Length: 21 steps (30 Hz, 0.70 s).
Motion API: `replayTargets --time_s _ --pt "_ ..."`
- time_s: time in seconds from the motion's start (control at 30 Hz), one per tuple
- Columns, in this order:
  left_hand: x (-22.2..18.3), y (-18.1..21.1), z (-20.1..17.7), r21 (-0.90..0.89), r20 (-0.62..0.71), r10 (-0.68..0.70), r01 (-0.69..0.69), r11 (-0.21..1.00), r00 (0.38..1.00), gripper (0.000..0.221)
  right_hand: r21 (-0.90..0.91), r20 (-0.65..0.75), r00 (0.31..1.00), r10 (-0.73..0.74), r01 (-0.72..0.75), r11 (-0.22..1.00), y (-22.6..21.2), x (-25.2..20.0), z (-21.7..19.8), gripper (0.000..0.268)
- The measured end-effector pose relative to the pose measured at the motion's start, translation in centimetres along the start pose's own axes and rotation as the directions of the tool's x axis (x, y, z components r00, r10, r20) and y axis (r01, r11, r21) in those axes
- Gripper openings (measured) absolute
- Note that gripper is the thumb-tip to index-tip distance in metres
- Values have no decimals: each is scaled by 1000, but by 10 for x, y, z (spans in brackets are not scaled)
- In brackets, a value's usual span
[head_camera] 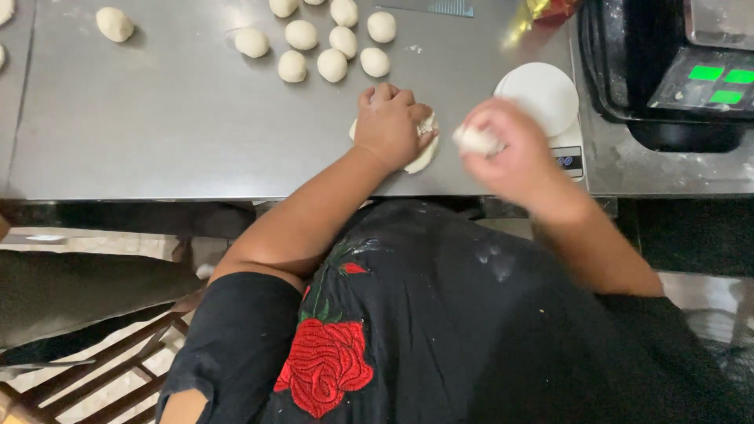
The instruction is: Portioning dough, shaping it into small balls, and weighing them on a digital scale for consistency.
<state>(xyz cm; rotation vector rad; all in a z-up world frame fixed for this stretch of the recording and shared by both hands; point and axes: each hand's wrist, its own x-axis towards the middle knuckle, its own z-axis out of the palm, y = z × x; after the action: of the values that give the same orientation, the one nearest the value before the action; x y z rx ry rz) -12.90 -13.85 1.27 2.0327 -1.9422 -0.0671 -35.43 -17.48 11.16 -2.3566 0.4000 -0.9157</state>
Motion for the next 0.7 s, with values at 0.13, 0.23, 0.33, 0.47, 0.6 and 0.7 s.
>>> replayTargets --time_s 0.13,0.23,0.33,0.47,0.6,0.7 --pt "-28 -1 -7 51 -288 175 -167 985 941 42 77 -50 949 312 -308 948 11 13 -76 46" --pt "-35 -4 -9 25 -393 197 -203 979 898 47 6 -190 826 531 -540 842 39 4 -100 47" --pt "-41 -6 -9 50 -499 242 -251 967 832 40 -60 -229 863 450 -474 879 99 -22 -105 57" --pt "-42 -6 -13 9 -509 221 -252 968 832 37 -162 -227 737 637 -674 721 105 -13 -88 28" --pt "-47 -4 -17 6 -514 214 -245 969 831 35 -177 -154 655 740 -755 632 108 -7 -90 46" --pt "-48 -3 -19 15 -539 226 -259 966 811 35 -28 -471 748 468 -543 839 166 -34 -118 39"
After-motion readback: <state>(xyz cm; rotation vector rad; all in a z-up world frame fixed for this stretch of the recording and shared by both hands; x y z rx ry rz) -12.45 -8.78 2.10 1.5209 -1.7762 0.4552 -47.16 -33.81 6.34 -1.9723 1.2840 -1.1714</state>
